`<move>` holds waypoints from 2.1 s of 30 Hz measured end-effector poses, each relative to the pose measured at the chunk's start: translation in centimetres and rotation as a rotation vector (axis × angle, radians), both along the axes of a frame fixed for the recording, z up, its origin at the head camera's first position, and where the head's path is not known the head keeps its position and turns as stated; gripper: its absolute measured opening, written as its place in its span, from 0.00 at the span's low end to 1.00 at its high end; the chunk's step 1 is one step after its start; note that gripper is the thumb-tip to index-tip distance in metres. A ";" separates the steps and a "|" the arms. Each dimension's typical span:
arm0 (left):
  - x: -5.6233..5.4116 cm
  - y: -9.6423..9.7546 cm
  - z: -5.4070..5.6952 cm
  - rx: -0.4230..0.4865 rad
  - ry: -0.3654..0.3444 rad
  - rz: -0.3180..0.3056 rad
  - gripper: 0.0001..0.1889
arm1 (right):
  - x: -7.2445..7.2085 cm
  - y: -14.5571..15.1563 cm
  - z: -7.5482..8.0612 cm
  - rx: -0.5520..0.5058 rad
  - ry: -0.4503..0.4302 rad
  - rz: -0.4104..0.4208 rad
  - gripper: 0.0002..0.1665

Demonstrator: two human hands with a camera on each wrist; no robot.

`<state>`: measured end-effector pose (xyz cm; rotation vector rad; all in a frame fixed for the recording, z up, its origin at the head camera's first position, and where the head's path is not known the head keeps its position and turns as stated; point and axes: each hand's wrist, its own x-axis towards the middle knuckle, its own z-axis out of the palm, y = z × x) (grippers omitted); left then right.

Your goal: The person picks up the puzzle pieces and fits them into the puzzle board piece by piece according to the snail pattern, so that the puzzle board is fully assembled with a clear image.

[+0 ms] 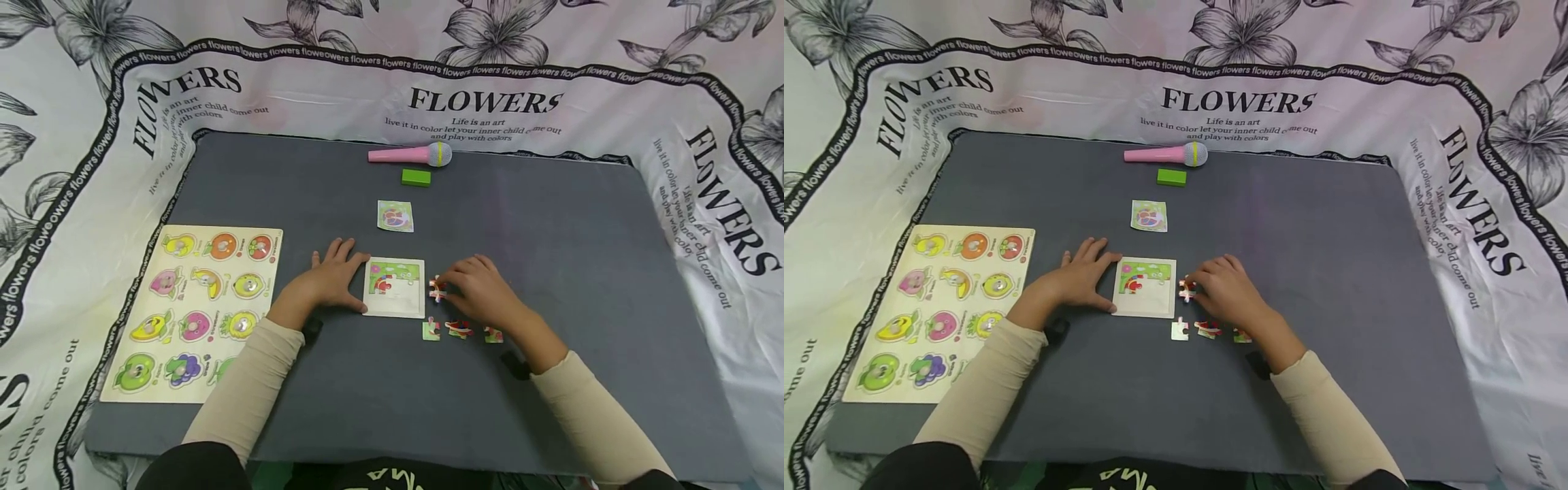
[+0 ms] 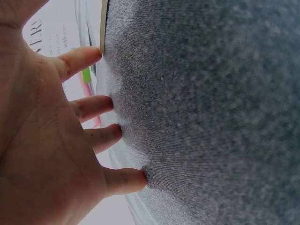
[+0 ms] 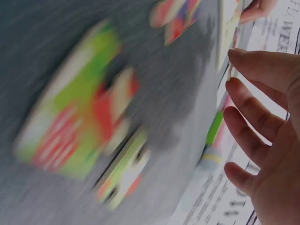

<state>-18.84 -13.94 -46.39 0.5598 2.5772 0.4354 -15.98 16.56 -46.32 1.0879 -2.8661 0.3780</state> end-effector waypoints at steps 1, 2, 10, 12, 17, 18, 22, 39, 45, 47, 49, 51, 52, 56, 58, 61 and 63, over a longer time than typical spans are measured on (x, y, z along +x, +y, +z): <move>0.0 0.1 0.0 -0.006 0.000 0.000 0.53 | -0.1 -0.7 0.1 -0.005 0.004 0.016 0.15; 0.0 0.1 0.0 -0.012 0.000 0.000 0.53 | -0.2 -1.4 0.1 -0.003 0.005 0.031 0.15; 0.0 0.2 -0.1 -0.034 0.014 -0.002 0.53 | -1.0 -5.7 -1.0 0.036 0.013 0.065 0.13; 0.0 0.1 0.0 -0.032 0.011 0.000 0.53 | -1.1 -6.2 -1.2 0.041 0.012 0.065 0.12; -0.2 0.5 0.2 -0.027 0.003 -0.004 0.53 | -0.9 -6.5 -1.3 0.046 0.016 0.039 0.11; -0.2 0.6 0.2 -0.028 0.003 -0.005 0.53 | -0.9 -6.6 -1.3 0.049 0.020 0.034 0.11; -0.4 0.7 0.3 -0.028 0.004 -0.006 0.53 | -0.9 -6.7 -1.2 0.052 0.022 0.017 0.10; 0.4 0.2 -0.2 0.051 0.012 0.018 0.53 | 0.6 1.7 0.2 -0.002 -0.061 -0.104 0.21; 0.2 0.4 -0.2 0.051 0.007 0.012 0.54 | 1.8 6.5 0.3 0.014 -0.135 -0.223 0.22; 0.2 0.4 -0.3 0.048 0.008 0.011 0.54 | 2.0 7.4 0.0 0.021 -0.156 -0.240 0.21; 0.1 0.4 -0.4 0.044 0.009 0.010 0.54 | 2.2 8.1 -0.2 0.019 -0.165 -0.244 0.20; 0.1 0.4 -0.4 0.041 0.007 0.011 0.54 | 2.4 8.5 -0.4 0.012 -0.161 -0.235 0.19; 0.1 0.4 -0.4 0.041 0.007 0.011 0.54 | 2.5 8.6 -0.5 0.004 -0.158 -0.229 0.19; 0.1 0.6 -0.4 0.040 0.009 0.009 0.54 | 2.9 8.9 -0.9 -0.013 -0.140 -0.215 0.18; 0.1 0.6 -0.4 0.040 0.010 0.009 0.54 | 3.0 9.0 -1.0 -0.012 -0.142 -0.217 0.17; 0.1 0.5 -0.4 0.041 0.010 0.009 0.54 | 2.9 8.9 -1.1 -0.005 -0.152 -0.223 0.17; 0.1 0.5 -0.4 0.041 0.009 0.009 0.54 | 2.9 8.8 -1.1 -0.005 -0.156 -0.224 0.17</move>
